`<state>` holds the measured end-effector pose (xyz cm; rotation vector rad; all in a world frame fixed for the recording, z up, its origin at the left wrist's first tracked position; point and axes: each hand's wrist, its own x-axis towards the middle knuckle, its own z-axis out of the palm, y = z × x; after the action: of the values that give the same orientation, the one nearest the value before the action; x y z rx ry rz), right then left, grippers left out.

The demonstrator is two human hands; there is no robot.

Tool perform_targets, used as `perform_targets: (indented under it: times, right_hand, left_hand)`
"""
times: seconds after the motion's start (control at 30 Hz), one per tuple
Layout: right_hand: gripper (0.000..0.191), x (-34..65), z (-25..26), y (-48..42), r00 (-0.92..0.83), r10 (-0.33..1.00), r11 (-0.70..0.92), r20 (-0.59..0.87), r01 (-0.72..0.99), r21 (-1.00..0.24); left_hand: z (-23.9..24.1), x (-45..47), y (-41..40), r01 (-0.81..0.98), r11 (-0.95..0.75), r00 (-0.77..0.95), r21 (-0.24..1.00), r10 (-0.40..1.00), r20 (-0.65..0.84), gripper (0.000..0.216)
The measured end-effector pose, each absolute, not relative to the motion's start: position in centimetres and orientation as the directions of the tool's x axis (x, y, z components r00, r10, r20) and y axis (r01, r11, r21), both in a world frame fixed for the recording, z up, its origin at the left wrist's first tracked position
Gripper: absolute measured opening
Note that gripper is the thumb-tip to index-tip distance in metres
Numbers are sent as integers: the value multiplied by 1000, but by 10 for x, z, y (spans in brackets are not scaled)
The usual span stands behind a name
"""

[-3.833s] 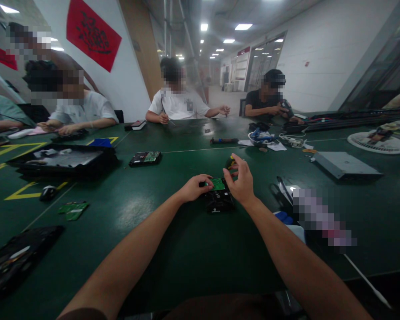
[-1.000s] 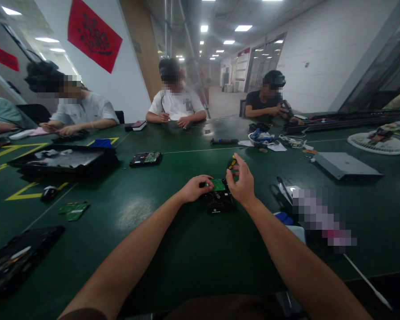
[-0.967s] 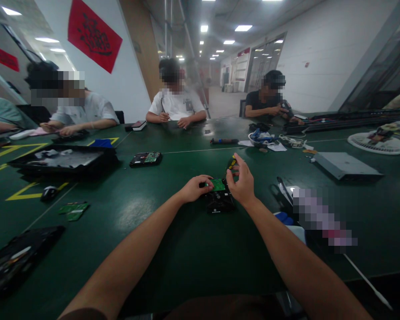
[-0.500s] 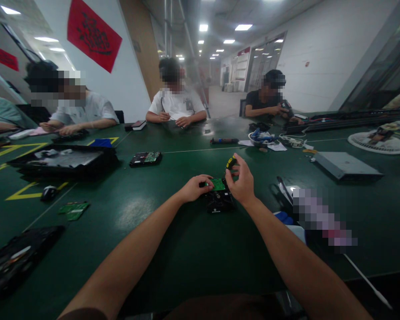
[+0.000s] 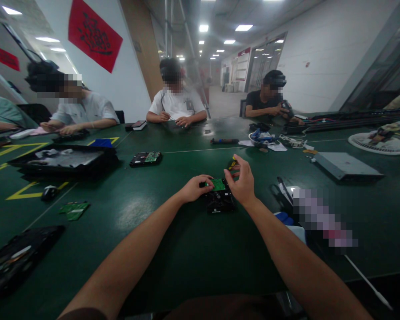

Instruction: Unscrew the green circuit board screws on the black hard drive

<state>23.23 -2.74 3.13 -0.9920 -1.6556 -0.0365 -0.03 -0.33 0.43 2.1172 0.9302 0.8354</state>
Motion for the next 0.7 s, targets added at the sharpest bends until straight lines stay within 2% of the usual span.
perform_targets:
  times: [0.7]
  right_hand:
    - [64,231,29,-26,21,602,644,798,579,-501]
  left_hand:
    - [7,1,-5,373,-520,544,768,793,274,11]
